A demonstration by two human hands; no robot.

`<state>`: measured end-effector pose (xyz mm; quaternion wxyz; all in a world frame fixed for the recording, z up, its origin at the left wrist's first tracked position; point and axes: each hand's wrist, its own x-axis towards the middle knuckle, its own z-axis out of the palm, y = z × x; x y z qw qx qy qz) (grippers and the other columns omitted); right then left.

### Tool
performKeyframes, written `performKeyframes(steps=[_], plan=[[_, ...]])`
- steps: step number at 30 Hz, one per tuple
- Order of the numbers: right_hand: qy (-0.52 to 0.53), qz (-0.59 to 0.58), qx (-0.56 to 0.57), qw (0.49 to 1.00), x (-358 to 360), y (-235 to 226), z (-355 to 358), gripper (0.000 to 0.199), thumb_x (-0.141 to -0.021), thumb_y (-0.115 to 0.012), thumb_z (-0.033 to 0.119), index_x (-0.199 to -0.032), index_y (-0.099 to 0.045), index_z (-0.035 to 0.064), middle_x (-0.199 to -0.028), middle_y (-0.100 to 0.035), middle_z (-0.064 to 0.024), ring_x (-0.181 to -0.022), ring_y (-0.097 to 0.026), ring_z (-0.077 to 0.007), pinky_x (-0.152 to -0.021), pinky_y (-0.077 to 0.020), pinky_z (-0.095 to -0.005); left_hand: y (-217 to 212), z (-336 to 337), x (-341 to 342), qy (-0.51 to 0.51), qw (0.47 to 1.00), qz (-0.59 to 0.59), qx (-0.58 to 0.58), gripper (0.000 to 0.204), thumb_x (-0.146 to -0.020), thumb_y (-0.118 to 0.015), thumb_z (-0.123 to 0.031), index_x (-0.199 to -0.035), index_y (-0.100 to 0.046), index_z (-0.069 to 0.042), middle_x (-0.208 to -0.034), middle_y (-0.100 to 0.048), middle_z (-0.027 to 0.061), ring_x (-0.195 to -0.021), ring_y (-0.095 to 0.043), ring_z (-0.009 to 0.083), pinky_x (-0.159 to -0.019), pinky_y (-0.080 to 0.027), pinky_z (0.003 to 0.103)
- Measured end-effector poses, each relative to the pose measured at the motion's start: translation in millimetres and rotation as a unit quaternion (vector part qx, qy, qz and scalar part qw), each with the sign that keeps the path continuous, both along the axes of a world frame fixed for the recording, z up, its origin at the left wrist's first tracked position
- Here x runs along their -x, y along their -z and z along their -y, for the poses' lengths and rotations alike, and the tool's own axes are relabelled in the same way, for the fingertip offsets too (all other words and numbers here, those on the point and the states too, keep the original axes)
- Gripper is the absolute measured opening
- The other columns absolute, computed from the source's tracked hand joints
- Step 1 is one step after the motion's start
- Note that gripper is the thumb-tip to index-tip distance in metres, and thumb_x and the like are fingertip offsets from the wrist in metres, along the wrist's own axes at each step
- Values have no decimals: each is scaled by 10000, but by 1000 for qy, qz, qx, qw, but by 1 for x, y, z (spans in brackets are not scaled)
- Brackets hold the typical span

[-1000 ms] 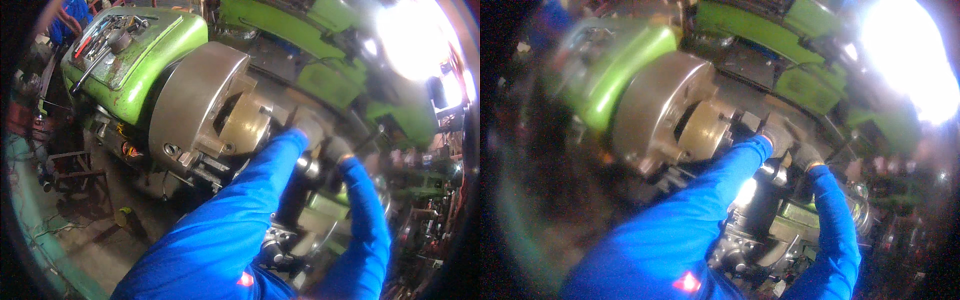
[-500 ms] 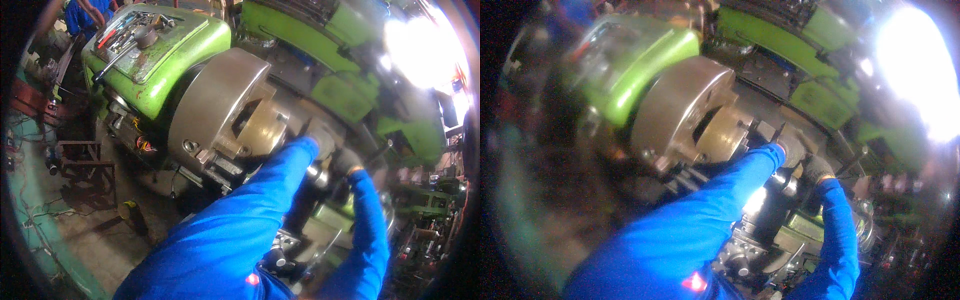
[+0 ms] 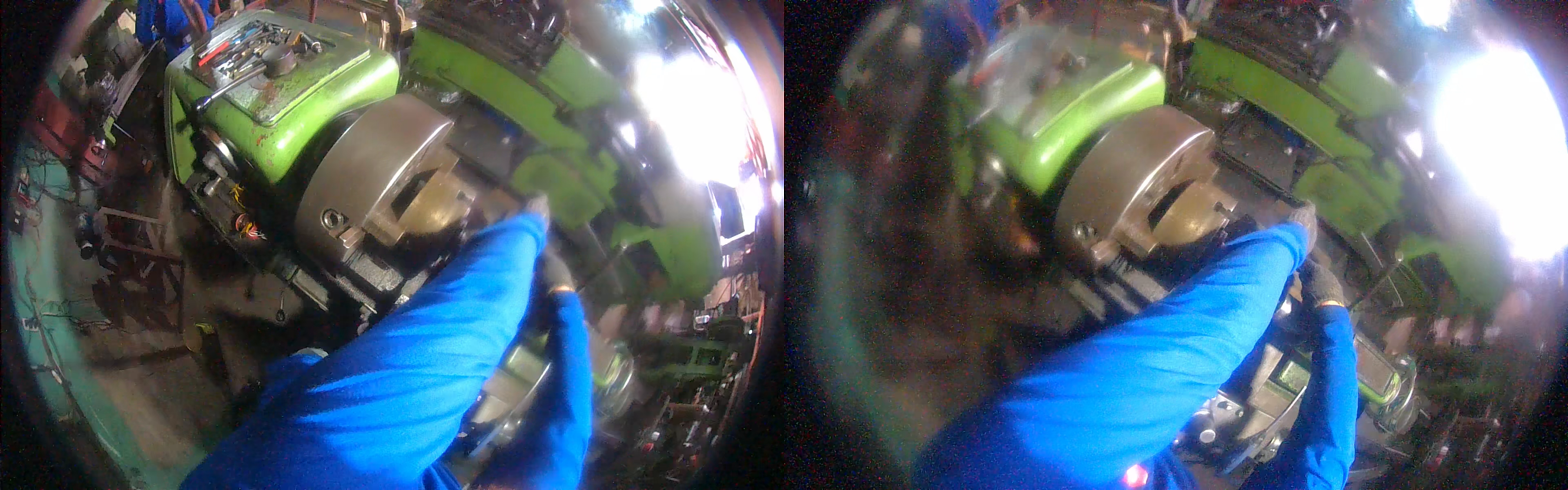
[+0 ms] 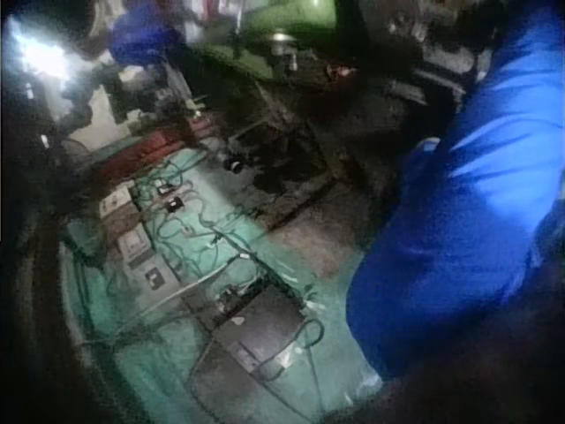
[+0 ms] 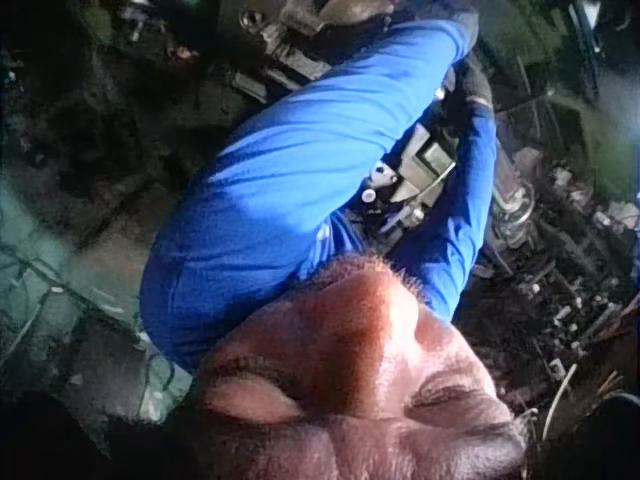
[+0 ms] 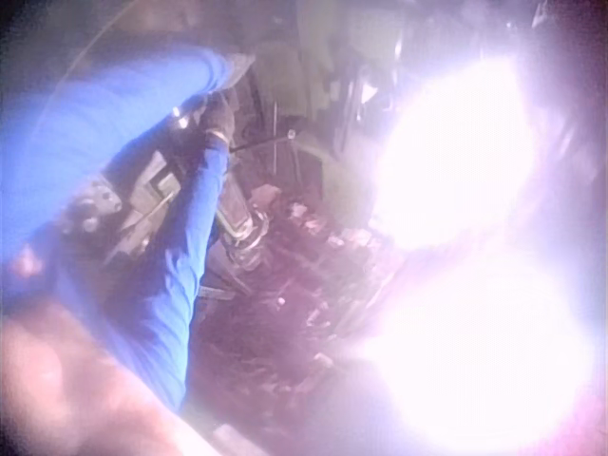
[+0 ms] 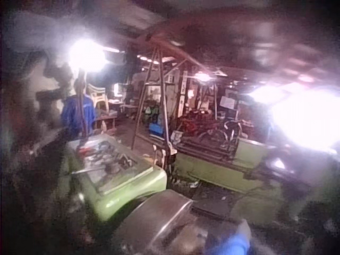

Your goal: The person operates a green industrial lathe, using gloved hands to adjust the chuck and spindle components. The operator repeatedly rotates the chuck by hand and manipulates the tool post and tailstock area, performing manual adjustments to the machine's setup.

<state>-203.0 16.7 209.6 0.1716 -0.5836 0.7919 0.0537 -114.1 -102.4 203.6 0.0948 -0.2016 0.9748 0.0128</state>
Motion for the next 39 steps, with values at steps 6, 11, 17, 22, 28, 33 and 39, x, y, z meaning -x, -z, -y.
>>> performKeyframes(steps=[6,11,17,22,28,33,39], plan=[[-8,-51,19,999,25,27,2,447,-901,-541,196,-1343,-543,125,-1198,-637,-211,-1085,-627,-370,-903,-499,-461,-50,-20,-12,-47,992,-114,36,400,-936,-481,-358,-1158,-677,-89,-1194,-654,144,-1153,-603,284,-946,-450,456],[-65,-83,97,990,12,15,2,459,-904,-526,184,-1360,-527,132,-1196,-638,-206,-1080,-630,-370,-900,-501,-462,-72,-82,-75,-138,939,-289,-126,238,-893,-562,-315,-935,-677,-111,-990,-667,149,-935,-645,320,-778,-490,458],[-55,-4,103,993,33,38,1,496,-918,-498,163,-1413,-477,170,-1317,-565,-201,-1155,-589,-365,-957,-480,-447,-24,-154,-193,-87,764,-555,-318,107,-862,-644,-158,-873,-651,-51,-857,-644,151,-815,-623,335,-730,-505,416],[-25,34,72,997,34,40,9,559,-919,-506,155,-1468,-406,199,-1435,-468,-173,-1234,-537,-351,-1017,-452,-423,22,-174,-243,-155,799,-488,-316,146,-879,-623,-168,-876,-658,-27,-883,-655,148,-890,-625,327,-793,-502,402],[-53,-86,-22,995,-13,-7,15,535,-971,-455,215,-1497,-353,212,-1374,-532,-170,-1206,-555,-363,-992,-463,-431,61,-193,-276,-200,782,-425,-410,181,-896,-625,-196,-963,-667,-33,-993,-673,145,-932,-637,300,-851,-503,384],[-59,-67,24,996,-13,1,17,538,-973,-517,295,-1487,-362,265,-1350,-552,-179,-1195,-558,-385,-1008,-449,-438,120,-193,-277,-187,894,-281,-295,163,-874,-588,-169,-912,-706,-63,-919,-694,141,-929,-661,301,-842,-513,409],[-5,16,106,994,-4,12,-9,375,-972,-465,319,-1208,-630,78,-1191,-642,-196,-1068,-612,-381,-920,-464,-436,110,-150,-231,-162,971,-104,-142,179,-832,-599,-217,-848,-752,-126,-825,-725,82,-885,-685,279,-784,-501,477]])
